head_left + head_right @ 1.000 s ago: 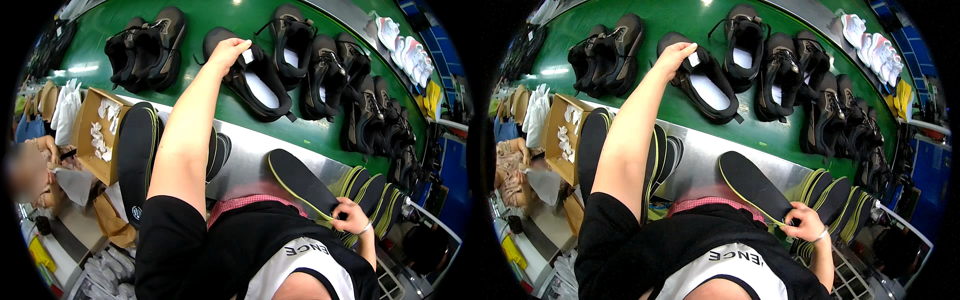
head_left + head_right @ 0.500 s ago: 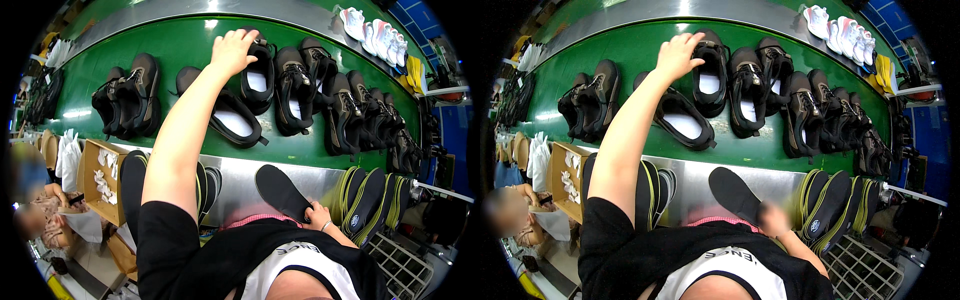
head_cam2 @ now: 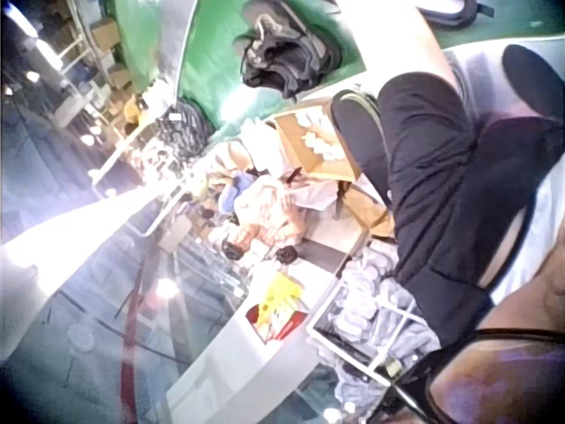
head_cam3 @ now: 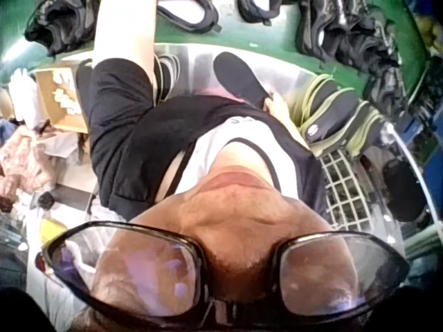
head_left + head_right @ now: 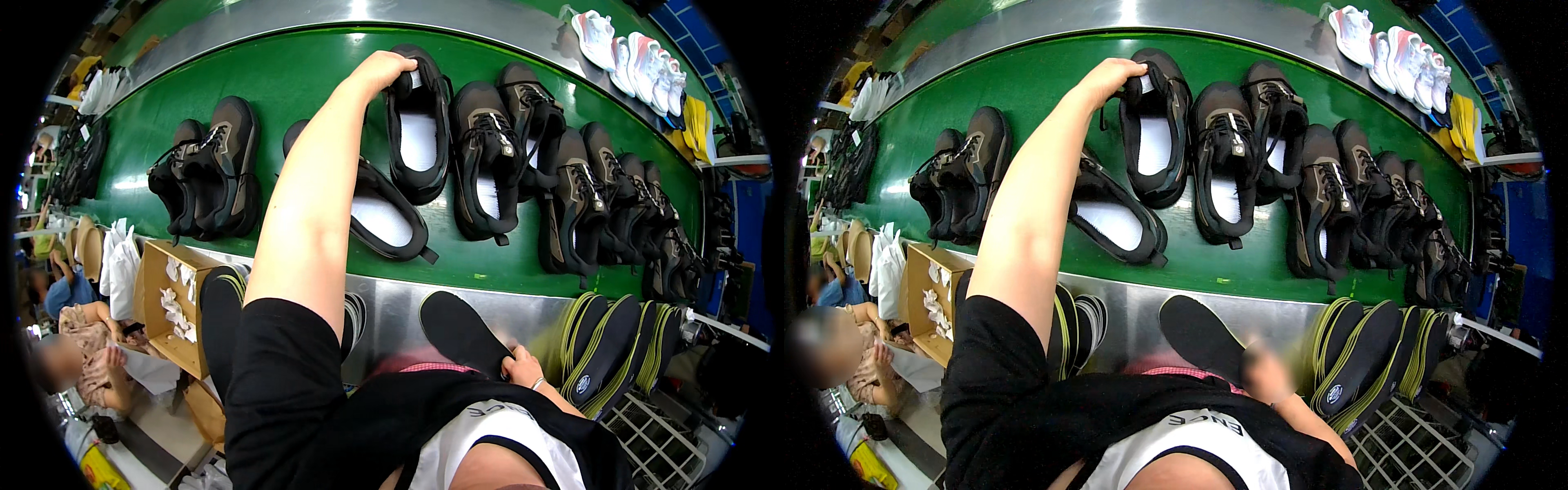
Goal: The person retrieves black shoe insoles from a plastic bag and inserts them into a row of dark hiking shoes on a green conveyor belt. The person handles the shoes and insoles by hand, placing each insole into a shoe and adjusting it.
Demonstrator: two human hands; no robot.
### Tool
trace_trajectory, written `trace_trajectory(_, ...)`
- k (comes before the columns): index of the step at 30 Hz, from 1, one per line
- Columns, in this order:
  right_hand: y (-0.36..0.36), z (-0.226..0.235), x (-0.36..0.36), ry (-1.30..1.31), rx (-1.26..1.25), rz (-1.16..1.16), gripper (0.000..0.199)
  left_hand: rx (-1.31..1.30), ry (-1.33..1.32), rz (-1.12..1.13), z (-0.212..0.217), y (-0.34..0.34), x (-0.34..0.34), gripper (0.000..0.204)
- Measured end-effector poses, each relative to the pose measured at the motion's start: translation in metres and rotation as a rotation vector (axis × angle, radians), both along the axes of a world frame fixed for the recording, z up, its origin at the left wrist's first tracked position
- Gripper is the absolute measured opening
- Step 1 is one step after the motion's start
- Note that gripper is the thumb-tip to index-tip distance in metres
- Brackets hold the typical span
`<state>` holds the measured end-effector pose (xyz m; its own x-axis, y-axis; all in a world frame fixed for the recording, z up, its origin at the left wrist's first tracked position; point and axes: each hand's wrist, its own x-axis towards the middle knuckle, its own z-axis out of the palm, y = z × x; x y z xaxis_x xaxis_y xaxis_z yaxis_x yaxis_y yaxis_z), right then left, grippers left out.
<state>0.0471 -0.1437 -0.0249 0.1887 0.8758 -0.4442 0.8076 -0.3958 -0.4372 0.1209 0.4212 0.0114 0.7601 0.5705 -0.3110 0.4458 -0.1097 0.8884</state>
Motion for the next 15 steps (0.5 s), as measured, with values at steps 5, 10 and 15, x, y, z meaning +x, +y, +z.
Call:
trace_trajectory(5, -0.011, -0.01, 0.006, -0.017, 0.022, 0.027, 0.016, -0.103, 0.079, -0.003, -0.005, 0.013, 0.001, 0.026)
trace_trajectory(10, -0.008, -0.006, 0.006, 0.014, -0.026, 0.009, 0.016, -0.113, 0.093, 0.011, -0.007, 0.015, -0.002, 0.026)
trace_trajectory(15, 0.008, 0.015, 0.003, 0.08, -0.156, -0.087, 0.016, -0.106, 0.09, 0.0, -0.003, 0.013, -0.005, 0.031)
